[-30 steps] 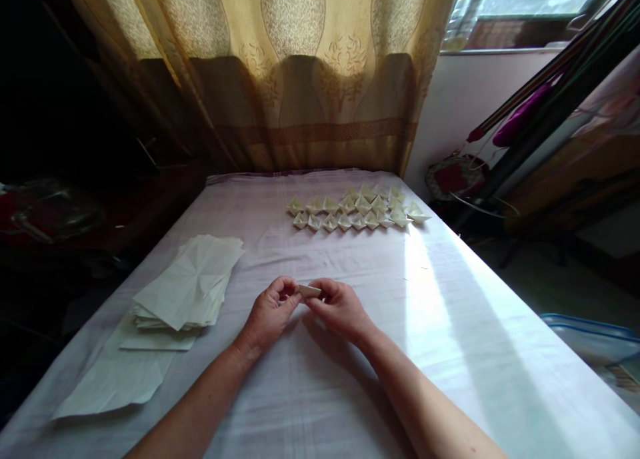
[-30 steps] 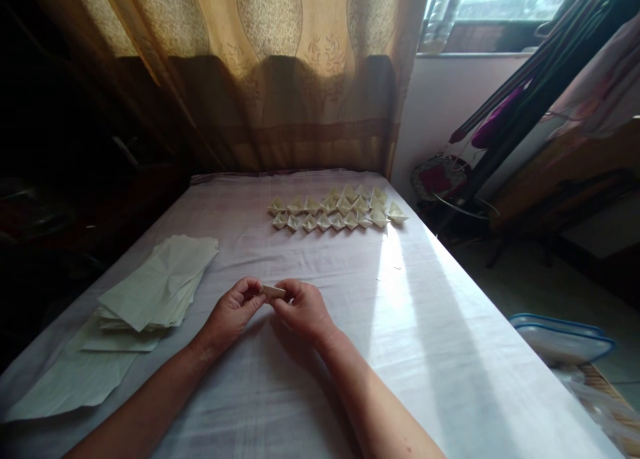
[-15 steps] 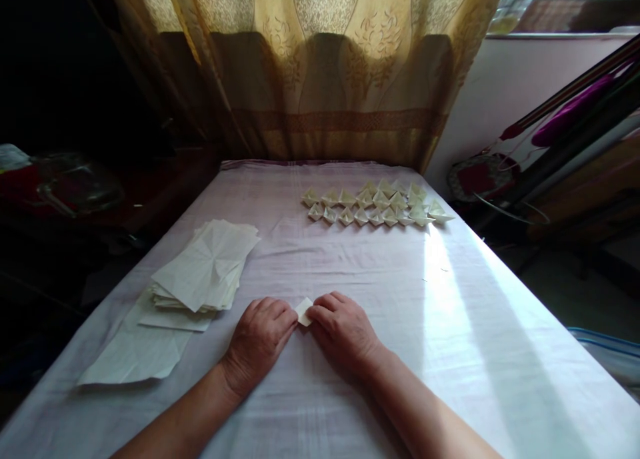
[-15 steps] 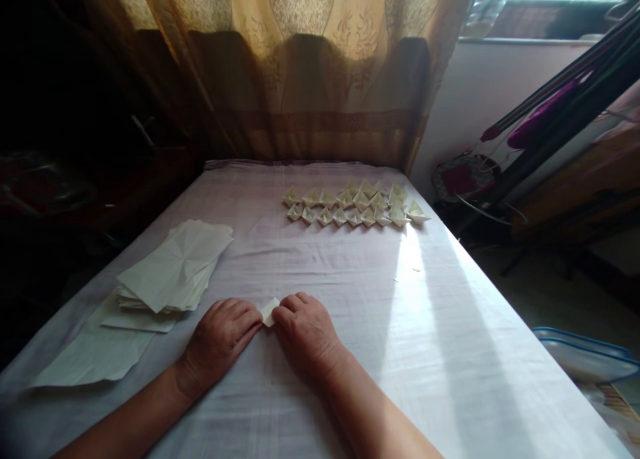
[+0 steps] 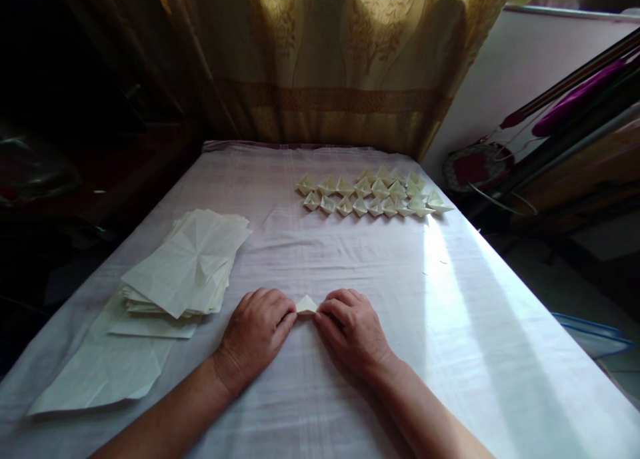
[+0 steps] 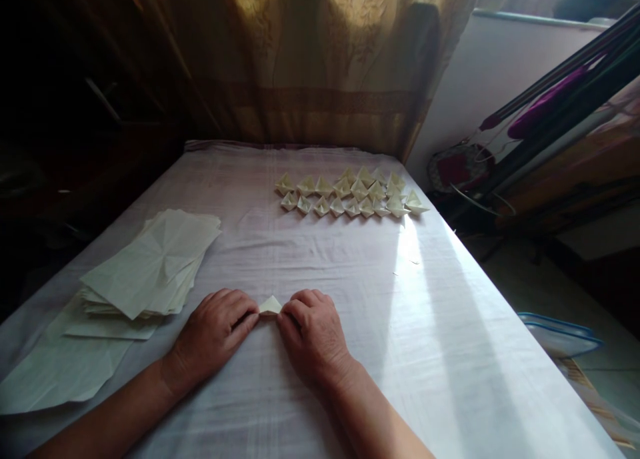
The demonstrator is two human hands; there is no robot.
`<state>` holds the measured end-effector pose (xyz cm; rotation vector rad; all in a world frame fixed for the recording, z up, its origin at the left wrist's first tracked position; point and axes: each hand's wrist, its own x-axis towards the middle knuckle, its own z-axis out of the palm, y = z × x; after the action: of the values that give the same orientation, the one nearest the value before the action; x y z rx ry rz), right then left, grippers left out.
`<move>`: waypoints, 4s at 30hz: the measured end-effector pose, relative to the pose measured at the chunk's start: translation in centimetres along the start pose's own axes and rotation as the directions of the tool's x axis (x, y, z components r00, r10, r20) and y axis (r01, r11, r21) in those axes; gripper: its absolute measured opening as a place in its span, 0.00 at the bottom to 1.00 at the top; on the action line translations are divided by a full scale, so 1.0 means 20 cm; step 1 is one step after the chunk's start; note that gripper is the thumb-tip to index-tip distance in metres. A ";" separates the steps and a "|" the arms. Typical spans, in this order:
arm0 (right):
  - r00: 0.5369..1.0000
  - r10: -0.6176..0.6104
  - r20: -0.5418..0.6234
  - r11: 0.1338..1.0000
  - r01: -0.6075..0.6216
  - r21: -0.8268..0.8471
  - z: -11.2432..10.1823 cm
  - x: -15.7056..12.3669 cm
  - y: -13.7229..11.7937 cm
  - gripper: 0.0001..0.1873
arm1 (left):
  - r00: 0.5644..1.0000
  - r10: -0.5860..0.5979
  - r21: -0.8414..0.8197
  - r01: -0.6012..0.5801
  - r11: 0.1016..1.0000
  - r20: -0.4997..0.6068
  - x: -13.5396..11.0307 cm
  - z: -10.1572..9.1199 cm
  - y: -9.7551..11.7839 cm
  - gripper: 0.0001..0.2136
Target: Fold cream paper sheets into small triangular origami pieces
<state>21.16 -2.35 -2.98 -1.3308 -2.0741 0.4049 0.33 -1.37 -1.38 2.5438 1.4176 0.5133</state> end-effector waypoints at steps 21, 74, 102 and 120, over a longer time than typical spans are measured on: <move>0.972 0.200 -0.121 0.945 -0.224 -0.238 0.06 0.01 -0.09 0.10 | 0.999 0.010 0.232 -0.021 0.972 0.048 0.08 0.03 0.01 0.10; 0.934 0.320 -0.162 0.928 -0.343 -0.143 0.09 0.05 -0.15 0.04 | 0.972 -0.157 0.023 0.155 0.988 0.173 0.12 -0.03 0.01 0.04; 0.917 0.381 -0.120 0.910 -0.395 -0.129 0.11 0.15 -0.12 0.05 | 0.922 -0.178 -0.158 0.243 0.957 0.343 0.15 -0.10 -0.04 0.04; 0.958 0.283 -0.035 0.954 -0.285 -0.094 0.08 0.11 -0.10 0.07 | 0.943 -0.137 -0.140 0.186 0.973 0.303 0.14 -0.07 -0.04 0.05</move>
<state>18.16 -1.07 -2.26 -1.6946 -1.9097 0.4127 0.51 1.45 0.27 2.2360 1.3945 0.2077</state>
